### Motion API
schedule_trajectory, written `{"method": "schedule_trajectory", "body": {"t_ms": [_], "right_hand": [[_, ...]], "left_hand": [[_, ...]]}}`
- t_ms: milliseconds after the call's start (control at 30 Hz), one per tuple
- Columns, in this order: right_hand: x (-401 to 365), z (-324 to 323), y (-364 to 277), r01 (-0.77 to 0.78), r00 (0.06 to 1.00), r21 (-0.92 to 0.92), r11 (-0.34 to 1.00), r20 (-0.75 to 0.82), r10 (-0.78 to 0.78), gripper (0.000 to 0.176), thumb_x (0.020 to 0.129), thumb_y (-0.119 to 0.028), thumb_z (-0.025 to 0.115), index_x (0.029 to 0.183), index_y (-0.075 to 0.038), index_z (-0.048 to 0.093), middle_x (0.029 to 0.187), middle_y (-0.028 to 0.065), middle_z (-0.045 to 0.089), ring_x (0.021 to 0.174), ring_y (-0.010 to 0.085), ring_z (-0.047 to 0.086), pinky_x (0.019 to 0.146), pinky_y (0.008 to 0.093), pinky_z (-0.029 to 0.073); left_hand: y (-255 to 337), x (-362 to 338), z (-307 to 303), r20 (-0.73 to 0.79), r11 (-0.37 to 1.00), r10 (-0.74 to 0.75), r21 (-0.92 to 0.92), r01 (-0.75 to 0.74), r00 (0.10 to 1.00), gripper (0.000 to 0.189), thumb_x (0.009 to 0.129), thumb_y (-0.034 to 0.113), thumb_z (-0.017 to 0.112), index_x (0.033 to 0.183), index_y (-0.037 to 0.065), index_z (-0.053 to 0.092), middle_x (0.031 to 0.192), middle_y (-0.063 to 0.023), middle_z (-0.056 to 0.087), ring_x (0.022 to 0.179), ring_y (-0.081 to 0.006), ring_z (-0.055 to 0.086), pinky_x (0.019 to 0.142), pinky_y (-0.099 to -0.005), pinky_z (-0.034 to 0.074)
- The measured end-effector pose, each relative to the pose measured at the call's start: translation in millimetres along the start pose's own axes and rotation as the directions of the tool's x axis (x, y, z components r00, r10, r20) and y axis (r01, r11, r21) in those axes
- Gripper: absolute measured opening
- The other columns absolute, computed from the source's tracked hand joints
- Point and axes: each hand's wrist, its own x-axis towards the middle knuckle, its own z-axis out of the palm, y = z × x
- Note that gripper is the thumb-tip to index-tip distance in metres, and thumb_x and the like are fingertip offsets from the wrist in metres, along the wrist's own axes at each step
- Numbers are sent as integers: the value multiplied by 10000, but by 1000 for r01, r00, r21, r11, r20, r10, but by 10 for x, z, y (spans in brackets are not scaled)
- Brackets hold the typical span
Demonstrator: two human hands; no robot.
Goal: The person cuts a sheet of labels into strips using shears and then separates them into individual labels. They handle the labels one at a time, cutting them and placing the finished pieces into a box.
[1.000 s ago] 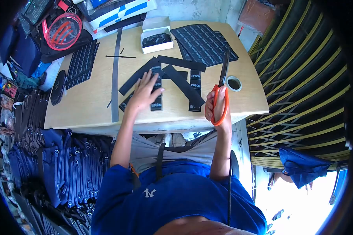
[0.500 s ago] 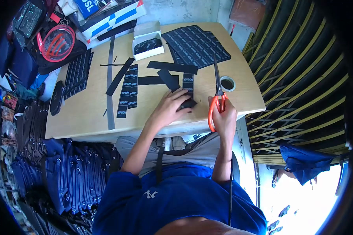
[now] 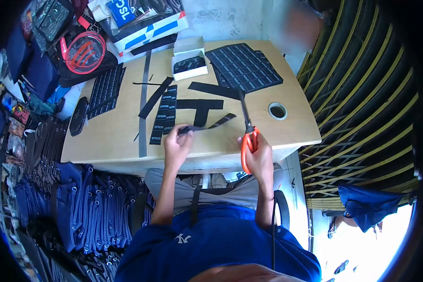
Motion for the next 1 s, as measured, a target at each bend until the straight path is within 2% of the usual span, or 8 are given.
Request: {"method": "schedule_trajectory", "body": {"t_ms": [67, 233, 600, 667, 733, 800, 900, 1000], "right_hand": [[-58, 58, -7, 21, 997, -33, 999, 73, -18, 386, 778, -276, 719, 720, 33, 496, 529, 128, 484, 462, 172, 441, 477, 325, 399], [-170, 100, -62, 29, 994, -53, 998, 105, -24, 400, 769, -283, 727, 708, 34, 492, 539, 158, 497, 460, 211, 484, 475, 341, 407], [-414, -18, -131, 47, 996, -68, 997, 84, -41, 364, 781, -285, 711, 776, 39, 546, 547, 128, 516, 490, 145, 493, 487, 321, 412], [-476, 7, -107, 38, 996, -89, 995, 78, -32, 360, 788, -282, 704, 769, 38, 540, 541, 124, 506, 480, 142, 472, 485, 321, 410], [-545, 21, -71, 53, 994, -81, 995, 95, -45, 361, 794, -284, 699, 765, 36, 533, 536, 121, 492, 481, 145, 453, 488, 323, 408], [-623, 54, -9, 99, 988, -9, 995, 117, -97, 361, 831, -289, 656, 785, 41, 517, 581, 146, 491, 518, 149, 458, 515, 324, 415], [-744, 155, 128, 141, 971, 79, 987, 181, -154, 327, 888, -284, 577, 814, 27, 514, 608, 126, 511, 516, 144, 461, 509, 314, 411], [-849, 251, 279, -196, 837, 406, 893, 543, -63, 387, 970, -376, 383, 832, -24, 465, 675, 77, 553, 417, 73, 462, 389, 229, 361]], "left_hand": [[211, -55, -1, 217, 947, 22, 308, -90, 976, 153, 835, 36, 615, 981, -5, 598, 936, -77, 634, 836, -121, 610, 740, -241, 481], [338, -168, 33, 438, 775, 194, 481, -411, 878, 303, 790, 97, 661, 1080, 35, 594, 1159, -147, 557, 1106, -308, 515, 914, -365, 423], [112, -144, -36, 223, 873, 292, 335, -354, 930, 192, 802, 17, 616, 993, -3, 616, 968, -159, 621, 875, -308, 619, 788, -349, 484], [216, -207, -29, 62, 945, 101, 306, -115, 993, 115, 820, 12, 598, 926, -18, 629, 884, -131, 629, 778, -209, 633, 724, -304, 494], [79, -245, -51, 17, 972, 120, 203, -121, 993, 115, 865, 42, 576, 949, -27, 613, 882, -98, 628, 747, -136, 613, 702, -264, 505], [15, -303, -61, -69, 973, 53, -220, -67, 996, 140, 902, 79, 550, 982, -33, 578, 880, -80, 623, 761, -148, 612, 737, -271, 524], [132, -547, -154, -95, 862, -111, -505, 48, 989, 214, 935, 154, 512, 1061, -18, 491, 936, -121, 610, 836, -216, 634, 771, -335, 545], [57, -844, -240, -120, 711, -266, -694, 111, 957, 254, 941, 208, 508, 1084, 4, 456, 961, -146, 600, 894, -259, 634, 793, -375, 543]]}}
